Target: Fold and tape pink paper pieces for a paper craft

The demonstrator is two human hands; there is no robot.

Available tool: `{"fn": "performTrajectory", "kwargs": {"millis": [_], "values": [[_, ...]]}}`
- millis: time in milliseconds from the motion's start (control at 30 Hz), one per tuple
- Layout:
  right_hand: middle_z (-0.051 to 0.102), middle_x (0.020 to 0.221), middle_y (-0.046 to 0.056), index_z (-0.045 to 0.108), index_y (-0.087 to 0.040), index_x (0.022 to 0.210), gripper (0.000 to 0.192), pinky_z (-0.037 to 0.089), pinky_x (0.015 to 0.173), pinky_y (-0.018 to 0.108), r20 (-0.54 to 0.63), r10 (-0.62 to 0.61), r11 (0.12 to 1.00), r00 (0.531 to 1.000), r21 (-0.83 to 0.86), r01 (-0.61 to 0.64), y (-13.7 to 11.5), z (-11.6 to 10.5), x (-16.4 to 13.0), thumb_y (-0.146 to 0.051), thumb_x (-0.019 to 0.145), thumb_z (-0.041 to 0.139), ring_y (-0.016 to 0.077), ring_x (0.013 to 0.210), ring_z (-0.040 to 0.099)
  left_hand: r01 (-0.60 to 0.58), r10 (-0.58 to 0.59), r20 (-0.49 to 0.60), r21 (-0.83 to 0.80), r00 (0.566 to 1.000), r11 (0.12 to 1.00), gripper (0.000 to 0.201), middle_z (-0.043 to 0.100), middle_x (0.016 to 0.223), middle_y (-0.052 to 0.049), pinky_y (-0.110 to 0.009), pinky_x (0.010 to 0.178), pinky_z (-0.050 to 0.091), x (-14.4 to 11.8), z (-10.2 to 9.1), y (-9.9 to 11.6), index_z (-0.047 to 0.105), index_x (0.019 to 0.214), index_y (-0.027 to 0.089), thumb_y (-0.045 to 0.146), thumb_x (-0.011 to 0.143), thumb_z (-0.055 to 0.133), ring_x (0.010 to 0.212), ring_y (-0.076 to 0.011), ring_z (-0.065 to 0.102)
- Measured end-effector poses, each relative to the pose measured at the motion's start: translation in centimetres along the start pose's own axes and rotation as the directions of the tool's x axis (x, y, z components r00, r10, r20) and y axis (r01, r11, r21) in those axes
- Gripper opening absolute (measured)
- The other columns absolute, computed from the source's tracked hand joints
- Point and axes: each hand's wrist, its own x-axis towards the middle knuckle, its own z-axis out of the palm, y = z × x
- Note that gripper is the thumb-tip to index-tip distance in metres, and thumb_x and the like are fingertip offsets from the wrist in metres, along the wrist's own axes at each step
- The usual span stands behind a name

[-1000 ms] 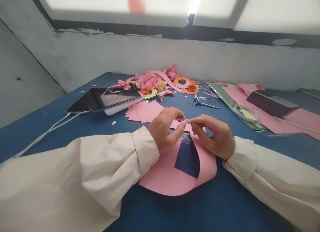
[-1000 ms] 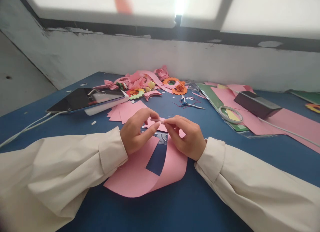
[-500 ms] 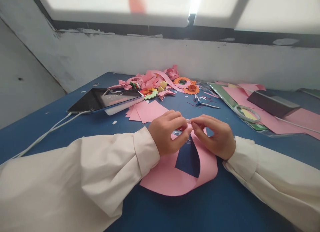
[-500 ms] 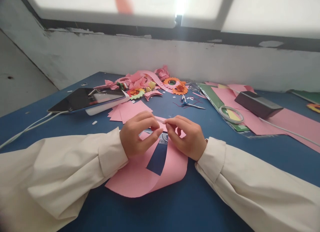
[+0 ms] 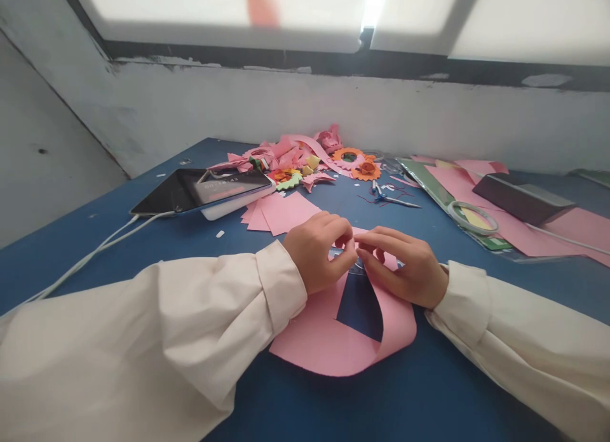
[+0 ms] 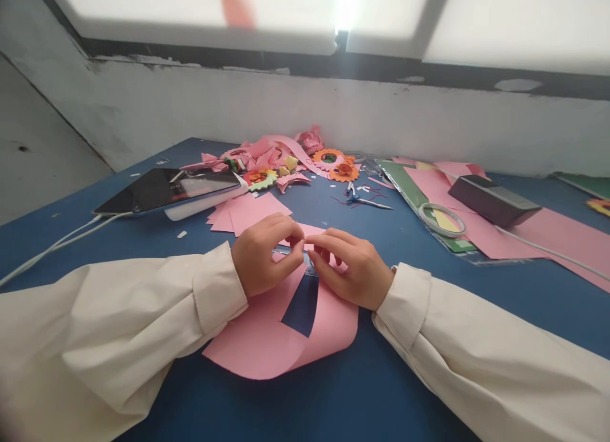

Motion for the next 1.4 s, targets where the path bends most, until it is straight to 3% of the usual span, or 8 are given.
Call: {"fn": "performTrajectory", "kwargs": {"millis": [333,533,633,800,1200,1400], "values": [[0.060,0.070,0.000,0.062,-0.019,0.097,0.013,0.045,0.051,0.019,-0.036,0.005,0.999,0.999,-0.046,-0.007,-0.09,-0.05,0.12,-0.016,0.085,0.056,0.0063,0.054,0.049,0.007,-0.007,-0.010,-0.020,1.000,1.000,0.009,0.052,0.064,0.002,-0.026,0.064,0.042,-0.05,0.18,-0.18,0.049,0.067,0.018,0.018,0.076,0.049,0.066,-0.0128,0.048],[0.059,0.067,-0.001,0.063,-0.019,0.094,0.011,0.043,0.052,0.019,-0.073,0.036,0.996,0.997,-0.080,-0.041,-0.10,0.11,0.00,-0.016,0.084,0.059,0.0056,0.052,0.047,0.089,-0.089,0.020,0.014,0.996,0.996,0.011,0.051,0.061,0.004,-0.023,0.058,0.039,0.04,0.07,-0.29,0.049,0.064,0.017,0.017,0.071,0.058,0.061,-0.0104,0.047],[0.057,0.066,-0.002,0.063,-0.019,0.095,0.012,0.044,0.053,0.019,-0.079,0.045,0.995,0.996,-0.084,-0.052,-0.18,0.11,-0.01,-0.016,0.084,0.057,0.0059,0.052,0.047,0.115,-0.118,0.064,0.055,0.991,0.992,0.019,0.049,0.060,0.005,-0.023,0.058,0.040,0.15,-0.08,-0.41,0.049,0.064,0.016,0.022,0.076,0.063,0.059,-0.0092,0.047],[0.059,0.068,-0.001,0.064,-0.019,0.097,0.015,0.044,0.053,0.020,-0.072,0.073,0.992,0.995,-0.100,-0.080,-0.29,-0.09,-0.12,-0.016,0.086,0.054,0.0064,0.052,0.047,0.165,-0.185,0.135,0.147,0.973,0.975,0.031,0.053,0.065,0.003,-0.025,0.062,0.047,0.38,-0.29,-0.64,0.054,0.070,0.014,0.039,0.088,0.058,0.061,-0.0092,0.052],[0.055,0.063,-0.002,0.061,-0.018,0.082,0.003,0.042,0.051,0.019,-0.170,0.101,0.976,0.980,-0.176,-0.131,-0.11,0.25,-0.11,-0.021,0.083,0.061,0.0059,0.052,0.047,0.243,-0.313,0.248,0.277,0.917,0.930,0.024,0.059,0.078,0.000,-0.028,0.069,0.051,0.66,-0.60,-0.45,0.058,0.082,0.013,0.036,0.090,0.057,0.071,-0.0111,0.058],[0.056,0.064,-0.002,0.056,-0.018,0.075,0.009,0.042,0.051,0.019,-0.190,0.089,0.973,0.978,-0.193,-0.126,-0.19,0.22,0.05,-0.019,0.082,0.061,0.0057,0.053,0.047,0.262,-0.344,0.276,0.293,0.898,0.920,0.023,0.060,0.080,0.000,-0.029,0.070,0.052,0.84,-0.65,-0.28,0.059,0.085,0.012,0.035,0.090,0.056,0.073,-0.0117,0.058]]}}
